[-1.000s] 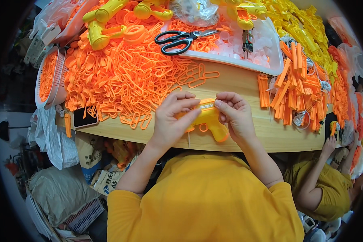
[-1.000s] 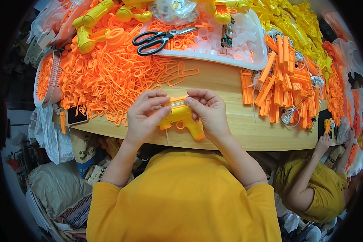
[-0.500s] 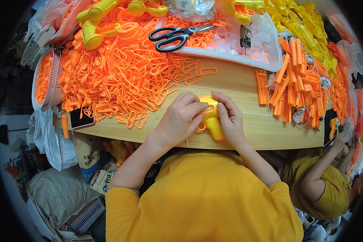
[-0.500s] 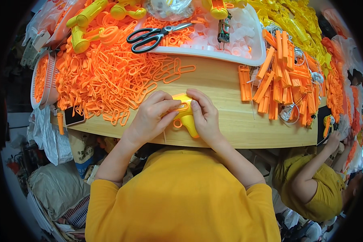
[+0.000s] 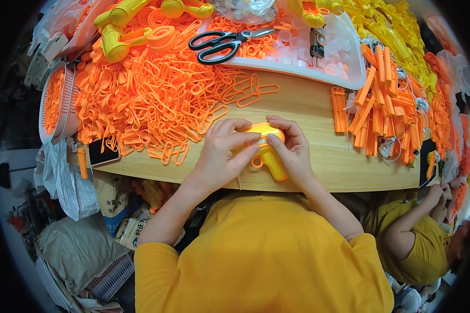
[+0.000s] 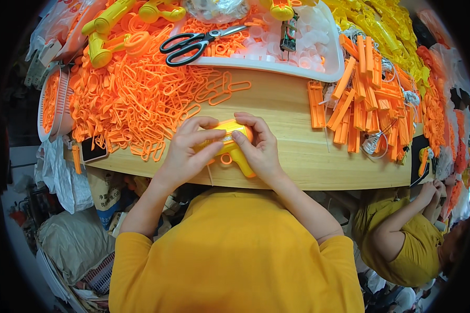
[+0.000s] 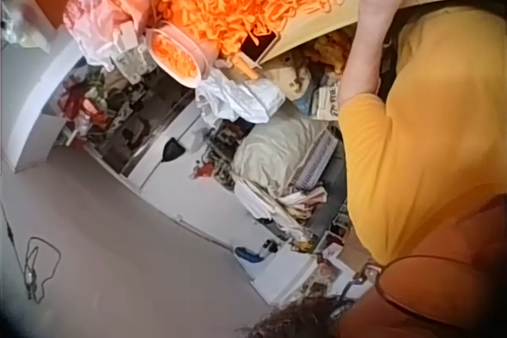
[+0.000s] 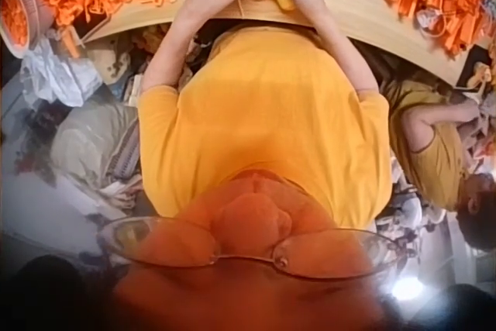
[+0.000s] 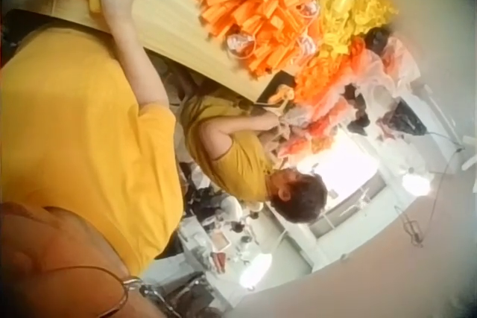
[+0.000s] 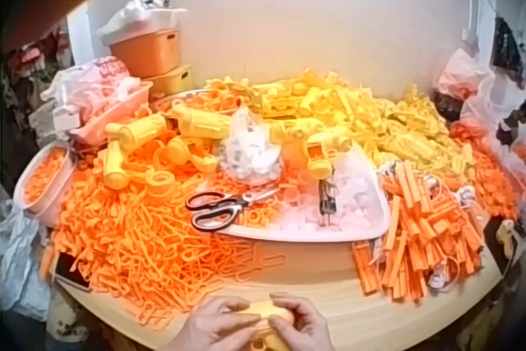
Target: Assembling plastic toy gun bodies and components by hand at a workbench.
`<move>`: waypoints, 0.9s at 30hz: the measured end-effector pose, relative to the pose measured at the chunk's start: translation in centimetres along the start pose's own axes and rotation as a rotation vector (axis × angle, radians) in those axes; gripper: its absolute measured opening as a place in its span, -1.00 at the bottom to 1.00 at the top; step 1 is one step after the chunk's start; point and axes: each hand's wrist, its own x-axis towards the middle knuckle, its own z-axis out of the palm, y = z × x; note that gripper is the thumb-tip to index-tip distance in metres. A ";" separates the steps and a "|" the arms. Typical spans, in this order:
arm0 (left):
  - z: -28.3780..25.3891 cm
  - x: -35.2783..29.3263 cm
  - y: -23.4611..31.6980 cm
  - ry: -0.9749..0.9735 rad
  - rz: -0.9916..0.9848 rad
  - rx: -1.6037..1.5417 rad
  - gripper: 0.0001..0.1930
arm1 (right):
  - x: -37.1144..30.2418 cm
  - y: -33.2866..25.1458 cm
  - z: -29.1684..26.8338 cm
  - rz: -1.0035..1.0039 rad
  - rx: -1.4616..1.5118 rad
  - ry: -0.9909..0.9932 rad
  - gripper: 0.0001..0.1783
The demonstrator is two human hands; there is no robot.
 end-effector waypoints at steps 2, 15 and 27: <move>0.3 -0.7 -0.6 0.009 -0.135 -0.148 -0.81 | -0.1 0.1 0.0 0.012 0.019 -0.003 -0.69; 0.2 -0.4 -2.2 -0.072 -0.390 -0.312 -0.57 | -0.1 -0.1 0.2 0.011 -0.008 -0.009 -0.69; -2.2 0.4 -1.2 -0.257 0.089 0.127 -0.28 | 0.7 -2.0 -2.6 0.162 0.511 0.001 -0.60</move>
